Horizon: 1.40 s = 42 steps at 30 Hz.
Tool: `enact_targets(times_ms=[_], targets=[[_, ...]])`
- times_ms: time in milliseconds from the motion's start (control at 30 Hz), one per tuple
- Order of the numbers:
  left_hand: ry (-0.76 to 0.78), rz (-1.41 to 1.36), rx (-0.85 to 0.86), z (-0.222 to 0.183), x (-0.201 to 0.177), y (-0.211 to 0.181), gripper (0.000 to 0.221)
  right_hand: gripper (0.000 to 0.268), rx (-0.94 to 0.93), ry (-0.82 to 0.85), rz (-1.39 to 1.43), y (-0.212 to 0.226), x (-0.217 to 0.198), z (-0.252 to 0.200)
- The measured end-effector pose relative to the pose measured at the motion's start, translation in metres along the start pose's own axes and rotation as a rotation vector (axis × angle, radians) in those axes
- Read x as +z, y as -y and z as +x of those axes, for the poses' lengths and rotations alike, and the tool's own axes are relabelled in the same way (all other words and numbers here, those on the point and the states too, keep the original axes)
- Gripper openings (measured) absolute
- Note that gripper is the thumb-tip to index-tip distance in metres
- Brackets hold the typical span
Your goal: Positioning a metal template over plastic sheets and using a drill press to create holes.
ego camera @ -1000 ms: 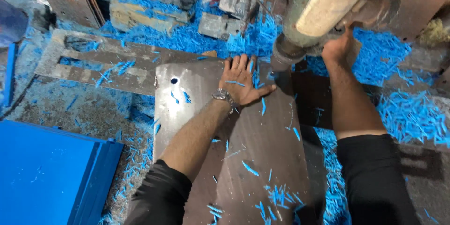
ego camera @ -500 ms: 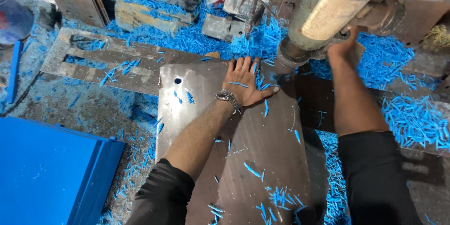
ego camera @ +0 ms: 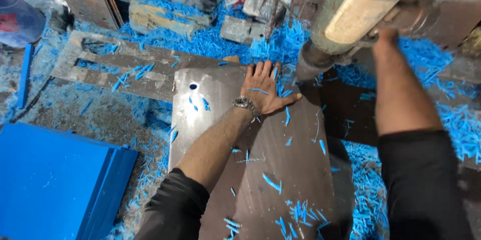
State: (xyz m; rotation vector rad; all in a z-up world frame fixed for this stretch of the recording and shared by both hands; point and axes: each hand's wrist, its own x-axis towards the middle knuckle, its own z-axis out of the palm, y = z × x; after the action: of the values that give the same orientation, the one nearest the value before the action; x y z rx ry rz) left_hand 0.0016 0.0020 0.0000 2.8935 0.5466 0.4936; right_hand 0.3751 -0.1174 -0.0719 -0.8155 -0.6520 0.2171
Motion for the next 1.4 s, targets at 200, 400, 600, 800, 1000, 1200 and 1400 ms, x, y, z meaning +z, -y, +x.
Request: enact_targets(times_ms=[200,400,600,800,1000,1200,1400], targets=[[-0.128,0.067,0.039,0.001,0.007,0.001,0.110,0.022,0.098,-0.088,0.071,-0.008,-0.022,0.000],[0.073,0.009,0.053,0.002,-0.011,0.000,0.116,0.064,-0.417,0.197,-1.510,0.103,0.061,-0.093],[0.041,-0.006,0.056,0.001,-0.008,0.001,0.114,0.035,0.486,0.223,-1.426,0.262,0.092,-0.225],[0.137,0.018,0.043,0.003,-0.004,0.003,0.117,0.056,-0.142,0.226,-0.709,0.334,0.051,-0.159],[0.058,-0.042,0.047,-0.001,-0.006,0.003,0.114,0.024,-0.438,0.446,-1.203,0.339,0.177,-0.104],[-0.125,-0.088,0.104,0.003,0.004,0.027,0.081,0.038,0.217,0.434,-0.860,0.326,0.223,-0.273],[-0.121,0.316,-0.443,0.009,-0.059,0.129,0.071,0.024,0.343,0.326,-1.191,0.305,0.130,-0.457]])
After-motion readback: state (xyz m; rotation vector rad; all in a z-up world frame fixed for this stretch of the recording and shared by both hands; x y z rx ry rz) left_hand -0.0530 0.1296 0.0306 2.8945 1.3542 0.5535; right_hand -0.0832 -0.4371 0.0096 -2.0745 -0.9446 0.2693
